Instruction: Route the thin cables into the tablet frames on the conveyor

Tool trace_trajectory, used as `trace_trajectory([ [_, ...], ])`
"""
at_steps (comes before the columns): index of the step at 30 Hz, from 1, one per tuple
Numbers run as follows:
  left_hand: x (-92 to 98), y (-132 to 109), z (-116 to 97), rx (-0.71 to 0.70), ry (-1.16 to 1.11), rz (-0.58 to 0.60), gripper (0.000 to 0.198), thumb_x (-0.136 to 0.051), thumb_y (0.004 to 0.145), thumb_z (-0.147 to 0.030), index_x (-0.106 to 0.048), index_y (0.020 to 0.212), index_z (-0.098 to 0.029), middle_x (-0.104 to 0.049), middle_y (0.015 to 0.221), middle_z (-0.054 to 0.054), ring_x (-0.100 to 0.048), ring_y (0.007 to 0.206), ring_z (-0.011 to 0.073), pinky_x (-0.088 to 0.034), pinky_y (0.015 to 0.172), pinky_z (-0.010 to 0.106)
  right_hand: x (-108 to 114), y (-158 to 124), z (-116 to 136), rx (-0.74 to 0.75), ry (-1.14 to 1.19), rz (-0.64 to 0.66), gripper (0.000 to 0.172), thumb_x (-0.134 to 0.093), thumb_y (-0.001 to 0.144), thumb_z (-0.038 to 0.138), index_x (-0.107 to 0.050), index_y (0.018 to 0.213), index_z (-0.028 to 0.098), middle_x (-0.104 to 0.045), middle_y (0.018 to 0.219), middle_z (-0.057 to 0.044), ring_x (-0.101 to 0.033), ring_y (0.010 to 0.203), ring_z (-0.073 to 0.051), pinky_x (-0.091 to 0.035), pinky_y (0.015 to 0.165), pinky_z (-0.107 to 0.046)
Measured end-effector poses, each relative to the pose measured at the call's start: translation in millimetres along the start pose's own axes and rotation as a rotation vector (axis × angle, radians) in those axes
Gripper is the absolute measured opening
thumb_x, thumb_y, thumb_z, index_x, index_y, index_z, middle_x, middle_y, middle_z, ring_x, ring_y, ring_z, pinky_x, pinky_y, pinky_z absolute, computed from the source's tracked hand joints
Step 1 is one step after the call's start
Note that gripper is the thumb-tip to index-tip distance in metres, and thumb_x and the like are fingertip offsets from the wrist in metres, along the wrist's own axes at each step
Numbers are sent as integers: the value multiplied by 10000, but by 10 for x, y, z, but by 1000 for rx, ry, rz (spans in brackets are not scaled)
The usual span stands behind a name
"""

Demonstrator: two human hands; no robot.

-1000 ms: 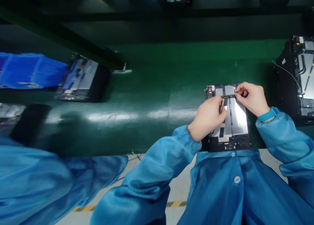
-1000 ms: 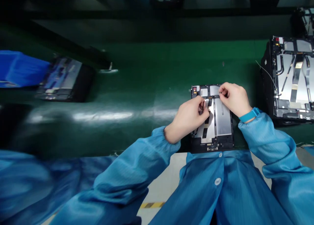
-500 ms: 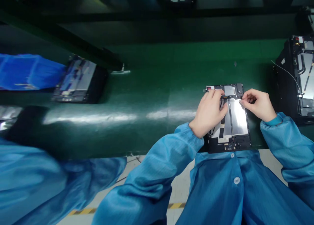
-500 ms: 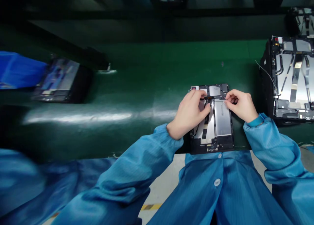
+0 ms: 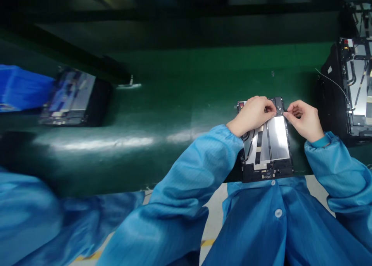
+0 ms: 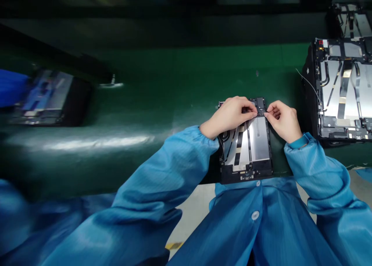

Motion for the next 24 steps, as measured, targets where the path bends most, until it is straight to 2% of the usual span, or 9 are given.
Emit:
trace_trajectory([
  [6,55,53,5,5,-25,45,168,-641,866,-203,-805,883,-170,-765,918,62,-667,806,185,-510,826,321,31,-9,41,-2,-1,2,70,-695,768,254,-634,784,223,-662,690,15,-608,614,-141,-534,607,-278],
  [13,55,70,-23,25,-2,51,180,-629,861,-193,-807,857,-166,-765,884,58,-668,785,184,-511,817,323,56,-27,61,-8,-32,-20,81,-706,778,245,-627,773,228,-648,673,19,-604,604,-145,-538,597,-279],
  [19,58,63,-113,101,83,71,194,-619,883,-184,-812,865,-173,-775,923,81,-690,852,231,-513,836,361,59,-30,66,7,-64,-52,72,-701,787,248,-632,781,233,-654,687,16,-609,618,-147,-547,606,-282],
  [24,31,70,-118,75,104,66,209,-608,894,-175,-817,892,-177,-784,976,90,-700,894,240,-520,828,353,71,-19,44,23,-45,-92,93,-713,784,261,-625,786,231,-646,679,27,-604,601,-143,-540,599,-288],
])
Point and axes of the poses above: each hand's wrist, its own y-axis towards the middle knuckle, its own x-axis out of the back of the hand, z = x × y, the point moved 3 cm from there along y, towards the middle knuckle
